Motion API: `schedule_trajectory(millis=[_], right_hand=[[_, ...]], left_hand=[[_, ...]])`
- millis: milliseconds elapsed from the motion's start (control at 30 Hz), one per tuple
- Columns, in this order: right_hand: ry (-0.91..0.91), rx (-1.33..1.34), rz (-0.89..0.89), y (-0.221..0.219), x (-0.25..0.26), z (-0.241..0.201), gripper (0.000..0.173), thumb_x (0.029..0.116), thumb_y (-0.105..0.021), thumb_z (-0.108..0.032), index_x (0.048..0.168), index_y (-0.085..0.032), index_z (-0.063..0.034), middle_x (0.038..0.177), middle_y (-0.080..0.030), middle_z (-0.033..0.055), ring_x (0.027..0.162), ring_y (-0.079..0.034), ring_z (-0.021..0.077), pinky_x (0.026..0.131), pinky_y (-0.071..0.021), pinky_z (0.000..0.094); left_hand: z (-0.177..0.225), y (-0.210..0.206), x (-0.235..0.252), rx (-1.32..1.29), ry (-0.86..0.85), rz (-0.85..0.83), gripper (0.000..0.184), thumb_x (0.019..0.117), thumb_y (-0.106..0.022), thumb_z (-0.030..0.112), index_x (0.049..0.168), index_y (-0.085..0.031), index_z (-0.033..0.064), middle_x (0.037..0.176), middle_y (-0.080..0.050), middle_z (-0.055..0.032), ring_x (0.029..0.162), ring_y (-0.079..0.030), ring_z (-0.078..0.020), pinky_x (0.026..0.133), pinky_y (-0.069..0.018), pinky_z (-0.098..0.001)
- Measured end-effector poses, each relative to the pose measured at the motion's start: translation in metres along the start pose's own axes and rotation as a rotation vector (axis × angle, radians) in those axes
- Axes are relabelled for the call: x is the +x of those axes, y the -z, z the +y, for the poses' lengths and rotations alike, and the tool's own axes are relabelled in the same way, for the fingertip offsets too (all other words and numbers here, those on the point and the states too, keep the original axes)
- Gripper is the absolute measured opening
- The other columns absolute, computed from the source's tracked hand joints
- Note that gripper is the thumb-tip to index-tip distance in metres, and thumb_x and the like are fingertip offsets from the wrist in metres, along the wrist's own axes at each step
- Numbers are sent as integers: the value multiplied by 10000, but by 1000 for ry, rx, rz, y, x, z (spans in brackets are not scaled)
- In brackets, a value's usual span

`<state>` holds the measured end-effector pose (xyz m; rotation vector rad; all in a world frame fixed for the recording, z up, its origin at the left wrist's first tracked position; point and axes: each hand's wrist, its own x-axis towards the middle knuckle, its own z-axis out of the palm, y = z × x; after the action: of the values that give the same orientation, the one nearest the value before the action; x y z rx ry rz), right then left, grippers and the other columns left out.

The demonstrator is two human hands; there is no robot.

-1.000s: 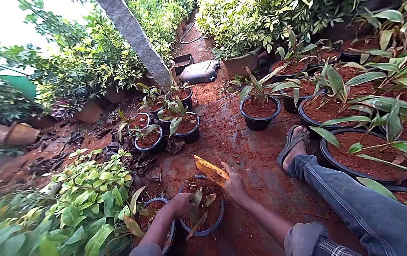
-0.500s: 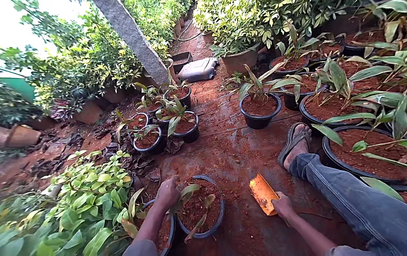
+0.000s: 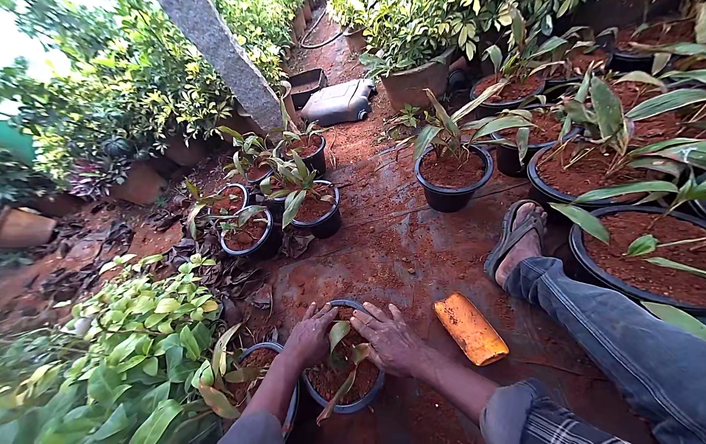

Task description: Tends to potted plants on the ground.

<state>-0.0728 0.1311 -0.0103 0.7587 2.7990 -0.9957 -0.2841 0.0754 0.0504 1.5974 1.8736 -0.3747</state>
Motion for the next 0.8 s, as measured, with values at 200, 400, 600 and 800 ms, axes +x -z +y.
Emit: schedule_trajectory(millis=[200, 400, 600, 800], right_hand=[[-32, -97, -105, 6, 16, -6, 711, 1047, -417, -569, 1620, -342, -155, 1704, -291, 47, 1610, -70, 336, 1180, 6, 775], [-51, -157, -128, 6, 23, -4, 715, 1030, -434, -604, 1580, -414, -147, 1647, -401, 67, 1607, -88, 346, 1173, 21, 787], [-71, -166, -191, 18, 30, -6, 675, 1000, -536, -515, 1538, -463, -114, 1618, -434, 105, 1588, -137, 404, 1160, -41, 805], [10, -120, -208, 26, 9, -9, 591, 1060, -513, -397, 1587, -404, -151, 1679, -341, 81, 1595, -112, 399, 1169, -73, 793]], left_hand=[[-9, -13, 4, -10, -15, -34, 594, 1031, -465, 148, 1615, -353, 149, 1710, -245, -65, 1595, -137, -333, 1275, -161, -535], [0, -11, 10, 73, 61, -98, 620, 1034, -519, 210, 1626, -335, 215, 1727, -195, -9, 1599, -97, -340, 1206, -253, -645], [12, -11, 12, 127, 105, -124, 695, 1000, -597, 234, 1629, -311, 157, 1742, -118, -26, 1597, -92, -352, 1190, -277, -663], [-2, -13, 0, 66, 14, -38, 689, 1015, -569, 328, 1625, -317, 131, 1705, -264, -41, 1597, -135, -309, 1255, -194, -576]])
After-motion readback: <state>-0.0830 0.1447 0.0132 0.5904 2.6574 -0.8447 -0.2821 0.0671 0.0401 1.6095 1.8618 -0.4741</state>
